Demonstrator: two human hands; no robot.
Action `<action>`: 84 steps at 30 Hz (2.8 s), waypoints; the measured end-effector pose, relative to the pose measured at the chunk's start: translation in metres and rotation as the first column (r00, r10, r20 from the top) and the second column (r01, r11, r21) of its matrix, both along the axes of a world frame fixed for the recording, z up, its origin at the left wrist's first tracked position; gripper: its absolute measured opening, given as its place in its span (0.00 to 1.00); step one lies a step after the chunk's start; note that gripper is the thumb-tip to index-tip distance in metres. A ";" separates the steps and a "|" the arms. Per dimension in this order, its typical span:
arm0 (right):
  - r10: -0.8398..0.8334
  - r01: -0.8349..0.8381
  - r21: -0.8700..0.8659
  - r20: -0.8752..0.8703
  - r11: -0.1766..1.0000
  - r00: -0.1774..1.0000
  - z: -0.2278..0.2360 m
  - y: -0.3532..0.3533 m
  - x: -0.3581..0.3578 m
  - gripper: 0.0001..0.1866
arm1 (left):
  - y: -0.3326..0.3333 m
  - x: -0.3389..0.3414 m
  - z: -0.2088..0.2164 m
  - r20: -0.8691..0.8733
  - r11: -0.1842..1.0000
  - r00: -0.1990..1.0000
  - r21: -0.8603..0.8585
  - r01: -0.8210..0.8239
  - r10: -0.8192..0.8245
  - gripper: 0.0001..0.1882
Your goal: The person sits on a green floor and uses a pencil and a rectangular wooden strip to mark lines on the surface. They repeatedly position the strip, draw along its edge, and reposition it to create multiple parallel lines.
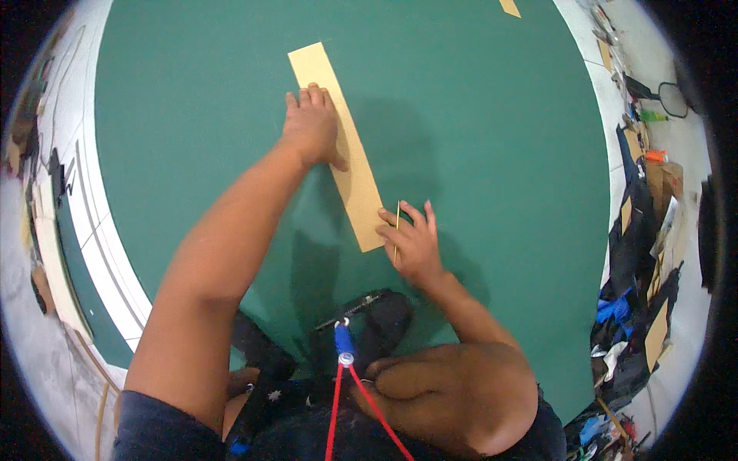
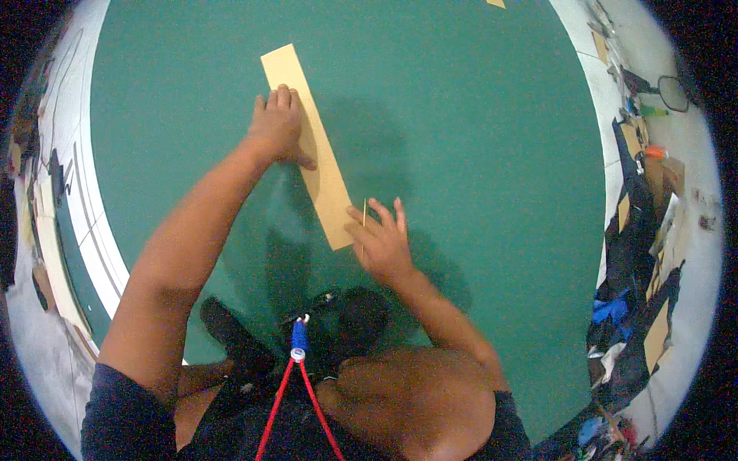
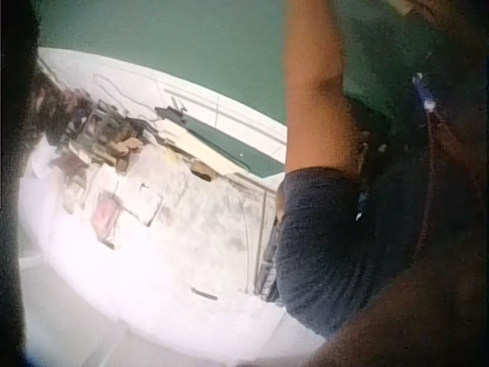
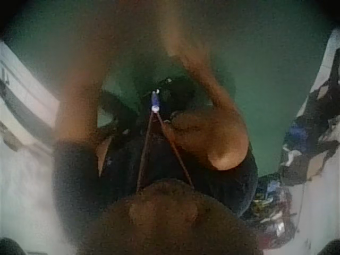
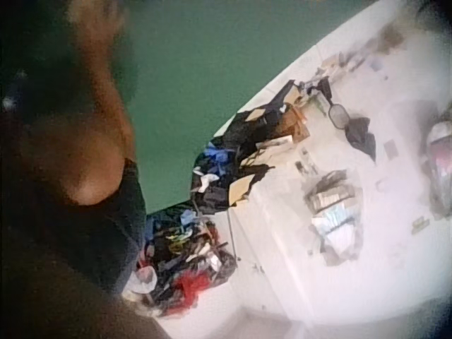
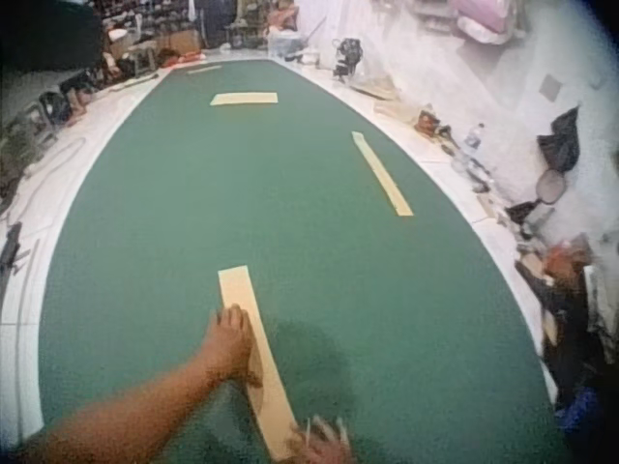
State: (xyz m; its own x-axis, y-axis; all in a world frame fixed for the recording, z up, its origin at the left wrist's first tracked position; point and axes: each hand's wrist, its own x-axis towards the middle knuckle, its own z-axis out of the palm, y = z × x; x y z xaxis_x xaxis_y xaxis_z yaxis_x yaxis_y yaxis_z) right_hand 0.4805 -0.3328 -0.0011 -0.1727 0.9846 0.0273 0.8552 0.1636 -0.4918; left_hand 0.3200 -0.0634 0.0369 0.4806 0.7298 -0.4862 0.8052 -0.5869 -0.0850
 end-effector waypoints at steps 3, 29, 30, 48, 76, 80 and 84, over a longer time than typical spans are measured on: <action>-0.115 0.103 -0.081 -0.162 0.991 0.980 0.008 0.050 0.025 0.15 | 0.012 0.007 0.003 -0.041 1.000 0.999 0.012 -0.003 0.004 0.80; -0.008 0.055 0.180 -0.256 0.982 0.967 -0.022 0.372 -0.002 0.15 | 0.011 0.013 0.007 -0.118 0.998 0.993 -0.064 -0.016 0.008 0.73; -0.008 0.051 0.177 -0.240 0.983 0.971 -0.022 0.372 -0.002 0.15 | 0.011 0.013 0.007 -0.115 0.998 0.993 -0.063 -0.015 0.007 0.73; 0.250 -0.245 0.076 -0.053 0.966 0.967 -0.001 0.273 0.016 0.09 | 0.013 0.011 0.011 -0.076 0.995 0.997 -0.096 -0.024 0.017 0.75; 0.290 -0.277 0.162 -0.065 0.947 0.955 -0.008 0.092 0.021 0.10 | 0.013 0.010 0.012 -0.062 0.998 0.997 -0.054 -0.042 0.039 0.83; 0.186 -0.161 0.154 -0.162 0.975 0.969 0.001 0.042 0.024 0.14 | 0.015 0.009 0.007 -0.081 0.997 0.996 -0.053 -0.052 0.047 0.83; 0.072 -0.051 0.158 -0.133 0.986 0.988 0.003 0.028 0.006 0.18 | 0.011 0.008 0.007 -0.077 0.996 0.995 -0.061 -0.068 0.064 0.84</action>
